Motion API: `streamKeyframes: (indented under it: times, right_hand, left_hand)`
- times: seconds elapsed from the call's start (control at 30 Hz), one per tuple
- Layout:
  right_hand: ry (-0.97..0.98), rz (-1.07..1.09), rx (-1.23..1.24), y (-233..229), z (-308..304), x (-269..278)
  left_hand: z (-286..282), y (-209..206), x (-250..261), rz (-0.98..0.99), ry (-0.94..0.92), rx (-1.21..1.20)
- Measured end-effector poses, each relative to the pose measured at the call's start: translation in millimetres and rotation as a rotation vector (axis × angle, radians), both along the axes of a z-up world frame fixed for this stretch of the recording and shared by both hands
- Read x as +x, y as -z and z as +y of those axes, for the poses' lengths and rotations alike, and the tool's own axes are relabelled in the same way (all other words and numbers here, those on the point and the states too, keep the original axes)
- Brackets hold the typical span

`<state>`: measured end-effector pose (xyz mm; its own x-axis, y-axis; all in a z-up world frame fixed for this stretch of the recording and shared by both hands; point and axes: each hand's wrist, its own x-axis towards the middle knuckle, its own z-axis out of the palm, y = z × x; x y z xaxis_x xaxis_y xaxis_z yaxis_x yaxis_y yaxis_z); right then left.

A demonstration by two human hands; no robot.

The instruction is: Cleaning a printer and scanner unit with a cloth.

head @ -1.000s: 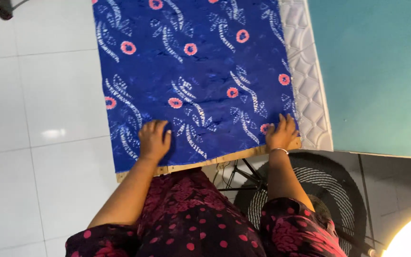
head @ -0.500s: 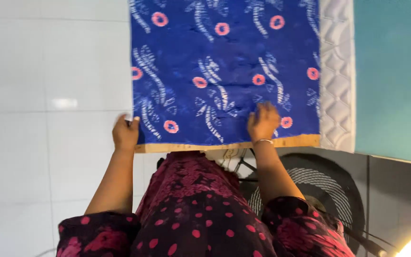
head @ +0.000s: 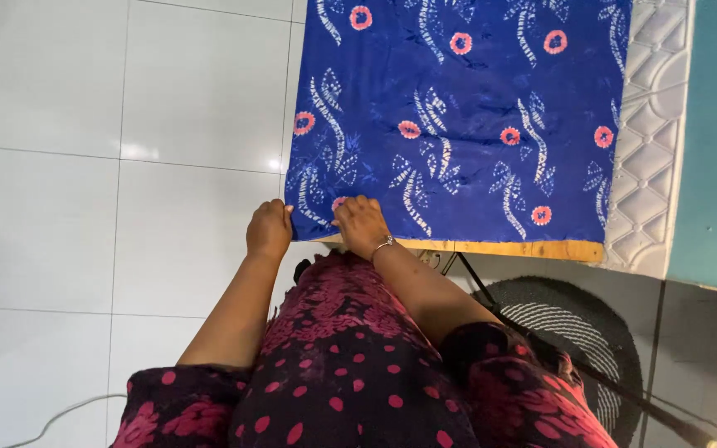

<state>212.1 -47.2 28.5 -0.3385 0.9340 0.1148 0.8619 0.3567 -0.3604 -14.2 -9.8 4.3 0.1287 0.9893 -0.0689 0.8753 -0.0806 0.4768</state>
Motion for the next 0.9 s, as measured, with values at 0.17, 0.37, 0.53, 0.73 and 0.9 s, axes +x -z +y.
streamKeyframes:
  times: [0.17,0.37,0.53,0.73,0.9]
  right_hand:
    - [0.061,0.037,-0.032,-12,-4,0]
    - [0.569,0.263,0.365,3,-18,74]
    - [1.027,0.151,0.633,28,-76,245]
    - [1.355,-0.163,0.53,54,-150,389]
    - [1.415,0.002,0.388,43,-140,444]
  left_hand:
    - [10,-9,9,-0.036,0.037,-0.033]
    - [29,-41,70,-0.112,0.226,0.254]
    - [34,-66,178,-0.162,0.496,0.274]
    - [8,-57,305,-0.224,0.816,0.18]
    - [-5,-30,383,-0.208,0.939,0.113]
